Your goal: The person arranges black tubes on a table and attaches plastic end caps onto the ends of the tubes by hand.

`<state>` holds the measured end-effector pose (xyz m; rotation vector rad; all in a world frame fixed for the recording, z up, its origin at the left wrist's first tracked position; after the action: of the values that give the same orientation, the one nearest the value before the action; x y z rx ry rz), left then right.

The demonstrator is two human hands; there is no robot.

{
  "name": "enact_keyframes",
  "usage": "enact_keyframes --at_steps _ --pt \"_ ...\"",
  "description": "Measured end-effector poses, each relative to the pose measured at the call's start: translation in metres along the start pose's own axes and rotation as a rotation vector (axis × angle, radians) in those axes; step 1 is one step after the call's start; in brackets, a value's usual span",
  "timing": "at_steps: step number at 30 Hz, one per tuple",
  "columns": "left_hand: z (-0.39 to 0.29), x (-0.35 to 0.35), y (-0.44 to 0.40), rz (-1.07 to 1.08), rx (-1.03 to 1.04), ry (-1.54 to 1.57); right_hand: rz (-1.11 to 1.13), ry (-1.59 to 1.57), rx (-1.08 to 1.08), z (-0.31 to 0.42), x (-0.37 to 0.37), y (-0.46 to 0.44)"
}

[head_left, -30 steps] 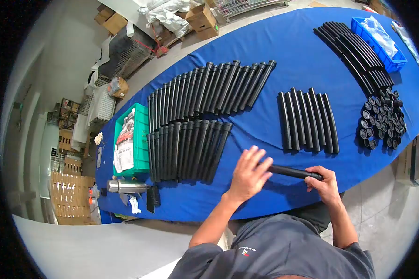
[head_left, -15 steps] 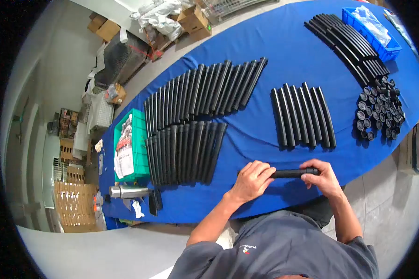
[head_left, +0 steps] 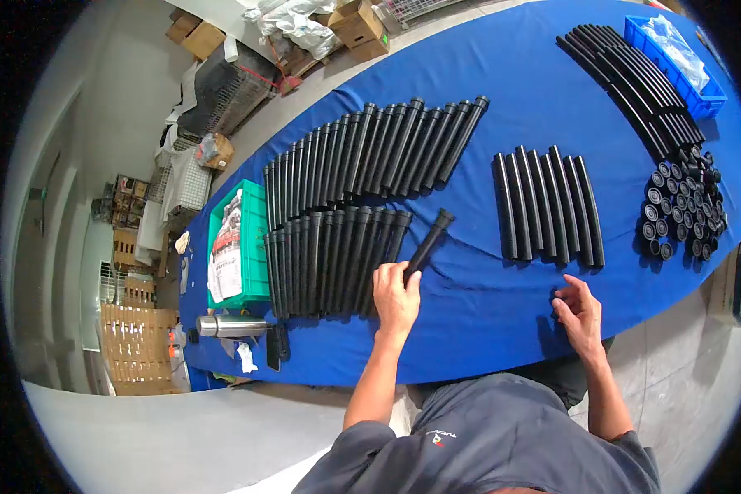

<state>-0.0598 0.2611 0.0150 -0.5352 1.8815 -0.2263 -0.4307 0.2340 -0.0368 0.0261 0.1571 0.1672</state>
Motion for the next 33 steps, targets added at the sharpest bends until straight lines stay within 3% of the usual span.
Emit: enact_keyframes --at_steps 11,26,33 --pt "0.021 0.014 0.002 -0.047 -0.132 -0.217 0.003 0.037 -0.011 0.000 -0.002 0.002" --pt "0.016 0.010 0.006 -0.013 -0.041 -0.120 -0.013 0.059 -0.045 -0.001 -0.003 0.002" --pt "0.023 0.013 0.008 -0.013 -0.151 -0.188 -0.006 0.054 -0.018 0.006 -0.001 0.001"
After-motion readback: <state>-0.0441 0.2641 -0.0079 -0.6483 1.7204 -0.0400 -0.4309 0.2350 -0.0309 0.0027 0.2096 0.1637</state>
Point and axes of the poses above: each hand's wrist, its own y-axis away from the middle knuckle, its own x-axis out of the palm, z = x × y, the point moved 2 cm from there along -y, towards the middle knuckle, and after that the axes turned 2 degrees about -x, right-handed, at the moved point
